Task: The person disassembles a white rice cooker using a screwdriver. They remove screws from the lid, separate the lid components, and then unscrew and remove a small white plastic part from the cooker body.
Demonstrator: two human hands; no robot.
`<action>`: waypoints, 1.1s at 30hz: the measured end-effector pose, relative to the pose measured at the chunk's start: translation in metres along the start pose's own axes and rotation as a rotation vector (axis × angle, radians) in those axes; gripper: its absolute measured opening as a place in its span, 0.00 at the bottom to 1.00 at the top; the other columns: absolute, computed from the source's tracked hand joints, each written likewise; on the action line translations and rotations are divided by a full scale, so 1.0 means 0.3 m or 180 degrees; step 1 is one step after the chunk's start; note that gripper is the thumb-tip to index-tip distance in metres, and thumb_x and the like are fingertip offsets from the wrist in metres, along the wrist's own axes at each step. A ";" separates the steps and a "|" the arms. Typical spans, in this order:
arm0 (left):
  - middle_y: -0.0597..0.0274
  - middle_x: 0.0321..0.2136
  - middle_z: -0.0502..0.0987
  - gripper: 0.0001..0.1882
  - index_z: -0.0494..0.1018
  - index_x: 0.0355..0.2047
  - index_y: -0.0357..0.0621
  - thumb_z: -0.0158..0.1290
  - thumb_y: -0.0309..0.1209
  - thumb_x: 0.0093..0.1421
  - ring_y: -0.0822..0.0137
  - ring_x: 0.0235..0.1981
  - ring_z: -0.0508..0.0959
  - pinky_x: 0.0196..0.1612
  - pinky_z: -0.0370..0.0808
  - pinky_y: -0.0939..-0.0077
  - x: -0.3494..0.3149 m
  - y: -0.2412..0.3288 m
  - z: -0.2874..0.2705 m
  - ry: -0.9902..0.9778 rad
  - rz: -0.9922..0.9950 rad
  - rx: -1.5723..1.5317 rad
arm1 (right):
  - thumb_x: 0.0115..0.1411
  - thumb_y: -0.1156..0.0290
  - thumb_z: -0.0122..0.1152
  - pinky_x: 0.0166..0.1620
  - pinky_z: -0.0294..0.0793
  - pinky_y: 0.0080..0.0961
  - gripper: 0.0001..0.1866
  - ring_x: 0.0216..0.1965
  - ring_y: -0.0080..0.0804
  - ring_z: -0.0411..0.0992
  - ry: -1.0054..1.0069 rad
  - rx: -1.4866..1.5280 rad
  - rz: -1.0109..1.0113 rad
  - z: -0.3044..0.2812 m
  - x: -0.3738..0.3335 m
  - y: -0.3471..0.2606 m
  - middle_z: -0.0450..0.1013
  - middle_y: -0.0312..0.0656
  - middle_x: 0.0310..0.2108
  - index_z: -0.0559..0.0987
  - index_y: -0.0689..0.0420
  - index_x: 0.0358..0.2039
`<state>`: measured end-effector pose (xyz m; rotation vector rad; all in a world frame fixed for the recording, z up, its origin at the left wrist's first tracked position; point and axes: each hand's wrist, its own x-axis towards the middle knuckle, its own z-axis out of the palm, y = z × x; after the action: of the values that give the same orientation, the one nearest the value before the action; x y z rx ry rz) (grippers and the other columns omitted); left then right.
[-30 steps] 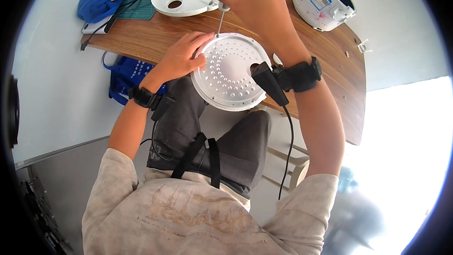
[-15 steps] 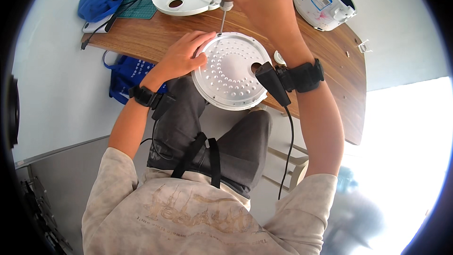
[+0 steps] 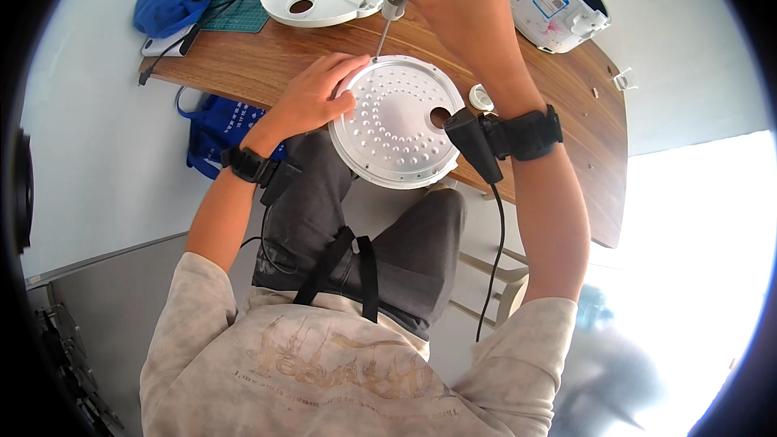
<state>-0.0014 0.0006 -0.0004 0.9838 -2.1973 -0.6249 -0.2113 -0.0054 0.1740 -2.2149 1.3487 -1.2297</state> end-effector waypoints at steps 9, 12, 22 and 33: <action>0.55 0.54 0.73 0.31 0.68 0.63 0.42 0.53 0.36 0.58 0.56 0.55 0.72 0.58 0.70 0.63 -0.001 0.000 -0.003 -0.0036 -0.0049 -0.0014 | 0.58 0.76 0.65 0.49 0.79 0.27 0.18 0.45 0.30 0.78 -0.0005 -0.0056 0.0236 -0.001 -0.015 -0.001 0.76 0.46 0.44 0.75 0.60 0.50; 0.54 0.55 0.72 0.31 0.67 0.64 0.41 0.52 0.33 0.58 0.56 0.53 0.73 0.57 0.70 0.65 -0.002 0.001 -0.003 -0.0048 -0.0026 0.0034 | 0.58 0.76 0.65 0.48 0.80 0.27 0.19 0.44 0.31 0.79 -0.0044 -0.0107 0.0115 0.000 -0.008 0.012 0.77 0.47 0.45 0.75 0.61 0.51; 0.56 0.54 0.73 0.31 0.69 0.62 0.41 0.53 0.37 0.58 0.55 0.55 0.72 0.58 0.70 0.62 -0.003 -0.013 0.007 0.0033 -0.0011 0.0017 | 0.57 0.77 0.68 0.48 0.80 0.28 0.21 0.44 0.32 0.79 -0.0040 0.0042 0.0027 0.021 -0.034 -0.035 0.77 0.47 0.45 0.74 0.61 0.51; 0.54 0.55 0.72 0.30 0.67 0.63 0.42 0.52 0.32 0.59 0.56 0.54 0.72 0.58 0.70 0.65 -0.006 0.000 0.000 -0.0014 -0.0034 0.0106 | 0.60 0.77 0.61 0.54 0.80 0.30 0.20 0.48 0.28 0.77 0.0214 -0.0043 0.0054 -0.002 -0.109 -0.001 0.77 0.41 0.48 0.74 0.57 0.54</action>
<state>-0.0005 0.0020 -0.0010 1.0126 -2.2140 -0.5976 -0.2182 0.0220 0.1574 -2.1848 1.4019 -1.3038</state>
